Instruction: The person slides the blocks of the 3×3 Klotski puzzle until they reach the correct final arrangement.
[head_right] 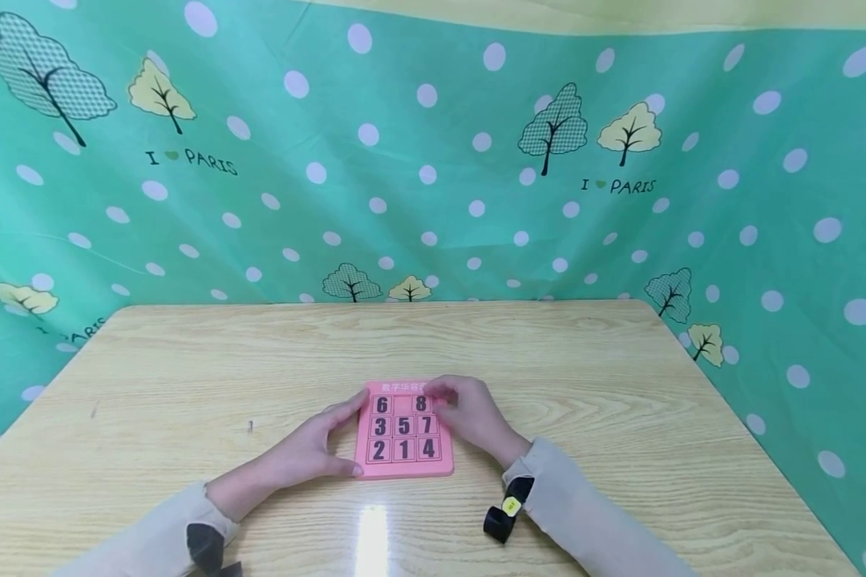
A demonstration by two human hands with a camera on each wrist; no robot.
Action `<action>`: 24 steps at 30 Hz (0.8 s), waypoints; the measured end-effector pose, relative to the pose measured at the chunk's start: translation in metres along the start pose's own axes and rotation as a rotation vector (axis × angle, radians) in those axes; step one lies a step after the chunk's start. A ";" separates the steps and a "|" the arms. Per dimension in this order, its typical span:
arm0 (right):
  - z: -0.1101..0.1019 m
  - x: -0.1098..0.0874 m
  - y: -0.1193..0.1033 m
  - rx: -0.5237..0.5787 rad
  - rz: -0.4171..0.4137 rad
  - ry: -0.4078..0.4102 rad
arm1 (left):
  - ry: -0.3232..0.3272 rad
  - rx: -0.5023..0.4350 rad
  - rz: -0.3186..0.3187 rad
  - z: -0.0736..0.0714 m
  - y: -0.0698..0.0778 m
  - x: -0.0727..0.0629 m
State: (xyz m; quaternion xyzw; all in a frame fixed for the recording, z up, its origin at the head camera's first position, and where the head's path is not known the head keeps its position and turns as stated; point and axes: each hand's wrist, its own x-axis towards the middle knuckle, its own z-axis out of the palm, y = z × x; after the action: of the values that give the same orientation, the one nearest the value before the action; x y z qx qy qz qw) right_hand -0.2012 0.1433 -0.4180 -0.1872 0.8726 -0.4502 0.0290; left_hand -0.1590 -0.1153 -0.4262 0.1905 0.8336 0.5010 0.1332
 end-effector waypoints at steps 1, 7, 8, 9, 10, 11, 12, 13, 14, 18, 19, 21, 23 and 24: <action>0.001 0.000 -0.001 0.006 0.001 -0.004 | 0.001 -0.001 0.000 0.000 0.000 0.000; 0.008 0.004 -0.004 0.041 -0.014 -0.025 | 0.006 0.001 0.004 0.000 0.000 0.000; 0.009 0.004 -0.005 0.041 -0.016 -0.027 | 0.006 0.001 0.004 0.000 0.000 0.000; 0.010 0.005 -0.006 0.038 -0.017 -0.027 | 0.007 0.002 0.006 0.000 0.000 0.000; 0.011 0.005 -0.006 0.035 -0.019 -0.027 | 0.006 0.001 0.007 0.000 -0.001 0.000; 0.013 0.005 -0.007 0.035 -0.020 -0.029 | 0.005 0.000 0.007 0.000 -0.001 0.000; 0.014 0.006 -0.007 0.035 -0.023 -0.031 | 0.004 -0.002 0.007 0.000 -0.001 0.000; 0.014 0.006 -0.008 0.037 -0.025 -0.034 | 0.003 -0.003 0.008 0.000 -0.001 0.000; 0.015 0.006 -0.008 0.036 -0.027 -0.035 | 0.000 -0.002 0.007 0.000 -0.001 0.000; 0.017 0.006 -0.010 0.036 -0.036 -0.041 | -0.003 -0.002 0.011 0.000 -0.002 0.000; 0.016 0.006 -0.010 0.034 -0.037 -0.041 | -0.001 -0.002 0.013 0.000 -0.002 0.000; 0.015 0.005 -0.010 0.033 -0.039 -0.039 | 0.001 -0.002 0.013 0.000 -0.002 0.000; 0.012 0.004 -0.010 0.037 -0.037 -0.038 | 0.003 -0.002 0.011 0.000 -0.001 0.000; 0.011 0.003 -0.010 0.038 -0.040 -0.038 | 0.003 -0.001 0.010 0.000 -0.001 0.000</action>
State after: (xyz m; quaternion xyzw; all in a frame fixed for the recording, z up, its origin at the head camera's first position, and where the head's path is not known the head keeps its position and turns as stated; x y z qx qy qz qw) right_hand -0.1985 0.1287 -0.4164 -0.2127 0.8593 -0.4635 0.0402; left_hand -0.1588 -0.1158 -0.4275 0.1938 0.8327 0.5023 0.1293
